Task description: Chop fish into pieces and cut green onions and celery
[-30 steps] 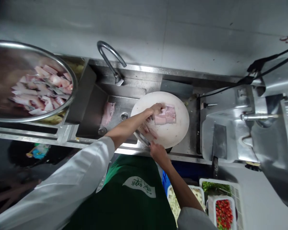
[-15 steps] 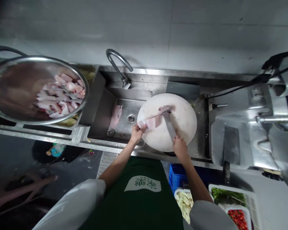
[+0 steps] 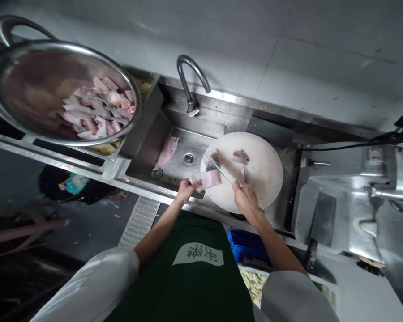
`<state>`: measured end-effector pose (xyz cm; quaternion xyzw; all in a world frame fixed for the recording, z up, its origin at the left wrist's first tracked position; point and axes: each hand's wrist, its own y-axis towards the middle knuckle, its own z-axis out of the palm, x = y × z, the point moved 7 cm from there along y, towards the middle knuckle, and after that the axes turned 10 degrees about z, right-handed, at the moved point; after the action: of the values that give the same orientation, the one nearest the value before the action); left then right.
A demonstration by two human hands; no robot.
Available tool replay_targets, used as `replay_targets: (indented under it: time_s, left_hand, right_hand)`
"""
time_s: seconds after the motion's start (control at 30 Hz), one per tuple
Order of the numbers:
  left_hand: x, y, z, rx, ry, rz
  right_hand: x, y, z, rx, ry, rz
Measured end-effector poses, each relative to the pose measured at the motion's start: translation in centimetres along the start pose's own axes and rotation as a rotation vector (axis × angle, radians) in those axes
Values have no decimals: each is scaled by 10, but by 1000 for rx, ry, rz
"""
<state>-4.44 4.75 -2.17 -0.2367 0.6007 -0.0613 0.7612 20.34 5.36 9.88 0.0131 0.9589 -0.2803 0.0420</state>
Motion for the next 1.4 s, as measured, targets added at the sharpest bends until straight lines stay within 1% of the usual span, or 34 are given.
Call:
replay_targets:
  time_s: [0.13, 0.2, 0.27, 0.33, 0.37, 0.43, 0.53, 0.6, 0.63, 0.67, 0.7, 0.73, 0.8, 0.87, 0.9, 0.93, 0.97, 1.0, 1.03, 1.07, 1.1, 1.13, 1.17, 1.2, 1.27, 1.33, 1.4]
  left_hand:
    - [8, -22, 4, 46, -69, -34]
    - [13, -34, 2, 41, -101, -53]
    - [18, -43, -3, 15, -120, -66]
    - [21, -48, -6, -9, -131, -67]
    - [23, -49, -7, -19, -131, -62]
    - [24, -47, -6, -38, -126, -41]
    - [27, -38, 2, -58, -127, -16]
    - [31, -31, 7, -55, -125, -14]
    - [34, -28, 9, -54, -119, -17]
    - [37, -25, 10, -57, -113, -21]
    - [40, -24, 10, -61, -110, -25]
    - [44, -23, 9, -65, -108, -27]
    - [49, -24, 6, -55, -99, -28]
    - [49, -26, 2, -30, -40, -6]
    - [47, -27, 0, -27, 26, 24]
    - [41, -28, -3, -43, 122, 82]
    - [31, -29, -6, -77, 243, 172]
    - [18, -31, -6, -113, 380, 292]
    - [4, -32, -2, -134, 519, 429]
    - [-8, -33, 7, -125, 643, 569]
    - [-17, -34, 19, -85, 741, 694]
    - [-21, -33, 32, -18, 813, 791]
    - [-22, -31, 45, 59, 864, 855]
    - [-20, -28, 55, 122, 900, 893]
    - [-13, -21, 67, 183, 948, 918]
    - [-6, -16, 70, 186, 973, 919]
    - [-2, -14, 68, 167, 977, 926]
  right_hand:
    - [49, 42, -22, -6, 1, -224]
    - [71, 57, -28, 2, -15, -318]
    - [88, 68, -27, 37, -40, -380]
    - [96, 76, -22, 82, -50, -398]
    - [94, 80, -20, 91, -47, -379]
    - [77, 88, -16, 76, -27, -298]
    - [27, 101, -19, -2, 4, -108]
    - [-5, 103, -22, -32, 17, 7]
    - [-17, 100, -22, -35, 24, 49]
    - [-22, 95, -21, -29, 32, 74]
    - [-23, 87, -19, -20, 40, 85]
    - [-19, 77, -16, -10, 48, 86]
    - [2, 53, -7, 23, 59, 64]
    - [28, 31, 4, 69, 60, 27]
    - [40, 23, 9, 87, 56, 14]
    - [50, 17, 13, 102, 51, 7]
    - [56, 13, 17, 107, 45, 11]
    - [60, 10, 19, 103, 40, 18]
    - [63, 9, 22, 98, 34, 23]
    - [64, 8, 24, 90, 29, 24]
    - [65, 7, 25, 84, 25, 21]
    - [65, 7, 27, 79, 20, 17]
    - [66, 6, 27, 74, 16, 16]
    - [66, 5, 28, 71, 13, 16]
    - [68, 4, 29, 75, 10, 26]
    - [68, 2, 29, 91, 12, 34]
    - [63, -4, 31, 111, 14, 35]
